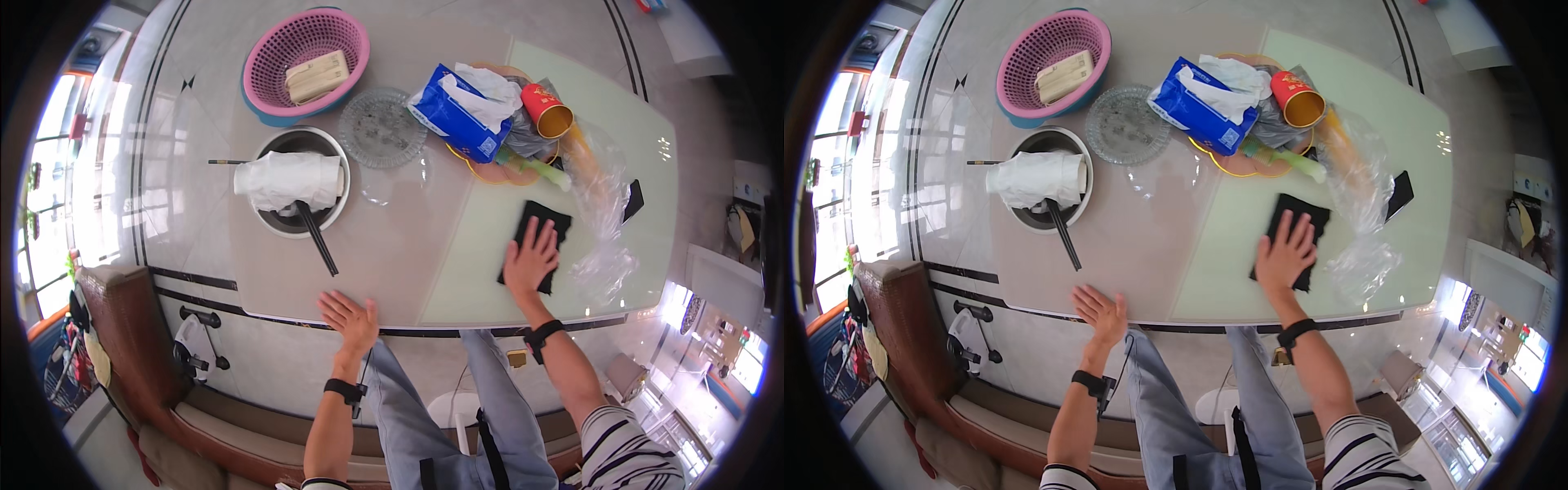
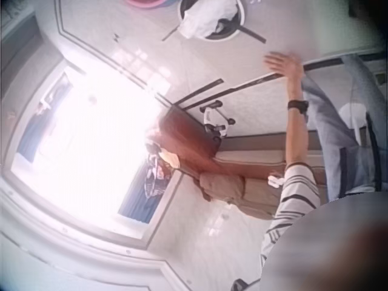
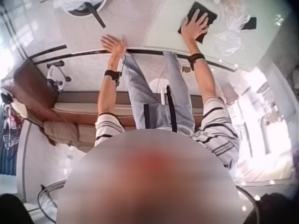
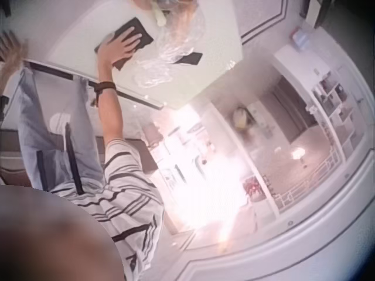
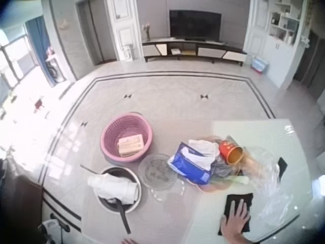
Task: The person wipes a dining table, a television stand, and a wooden desk with a cloth, moving items like a phone, flowers, and a television aside to reach the surfaces.
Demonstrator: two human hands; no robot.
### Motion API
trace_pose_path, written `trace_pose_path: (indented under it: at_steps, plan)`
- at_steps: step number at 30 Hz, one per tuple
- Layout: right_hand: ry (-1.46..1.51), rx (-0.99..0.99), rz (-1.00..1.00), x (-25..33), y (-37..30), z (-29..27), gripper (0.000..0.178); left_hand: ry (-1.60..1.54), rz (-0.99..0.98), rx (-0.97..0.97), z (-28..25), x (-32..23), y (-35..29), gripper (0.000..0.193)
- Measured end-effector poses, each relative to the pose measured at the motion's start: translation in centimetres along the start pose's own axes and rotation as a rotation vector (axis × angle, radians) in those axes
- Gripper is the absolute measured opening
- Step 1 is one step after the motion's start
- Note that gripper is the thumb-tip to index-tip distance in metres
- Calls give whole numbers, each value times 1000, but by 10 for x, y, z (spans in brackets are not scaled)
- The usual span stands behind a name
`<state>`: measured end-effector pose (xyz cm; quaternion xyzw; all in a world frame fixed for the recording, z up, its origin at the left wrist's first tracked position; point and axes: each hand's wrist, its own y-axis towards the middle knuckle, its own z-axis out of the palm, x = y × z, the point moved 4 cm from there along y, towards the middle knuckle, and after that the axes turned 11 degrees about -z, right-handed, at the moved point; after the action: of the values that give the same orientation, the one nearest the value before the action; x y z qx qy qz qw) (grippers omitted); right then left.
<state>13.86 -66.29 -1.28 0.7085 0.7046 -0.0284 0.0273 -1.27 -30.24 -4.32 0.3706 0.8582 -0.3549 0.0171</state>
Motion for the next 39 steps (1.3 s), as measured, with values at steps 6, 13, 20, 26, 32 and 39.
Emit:
trace_pose_path:
  at_steps: [6,13,20,26,32,39]
  plan:
    - [260,-6,-309,217,29,-39,69,19,51,-75,-11,6,-2,94]
    - [173,-35,-278,300,59,-41,60,-40,147,-216,-92,37,10,73]
    - [190,-48,-510,314,60,-42,63,95,-130,-528,-172,134,136,80]
    - [245,-15,-396,216,7,-42,71,-93,-304,-85,-162,152,160,96]
    - [16,-52,80,50,-62,-12,66,-98,-345,31,-172,171,170,103]
    - [49,30,-53,208,-89,-18,75,-187,-311,164,-186,173,169,105]
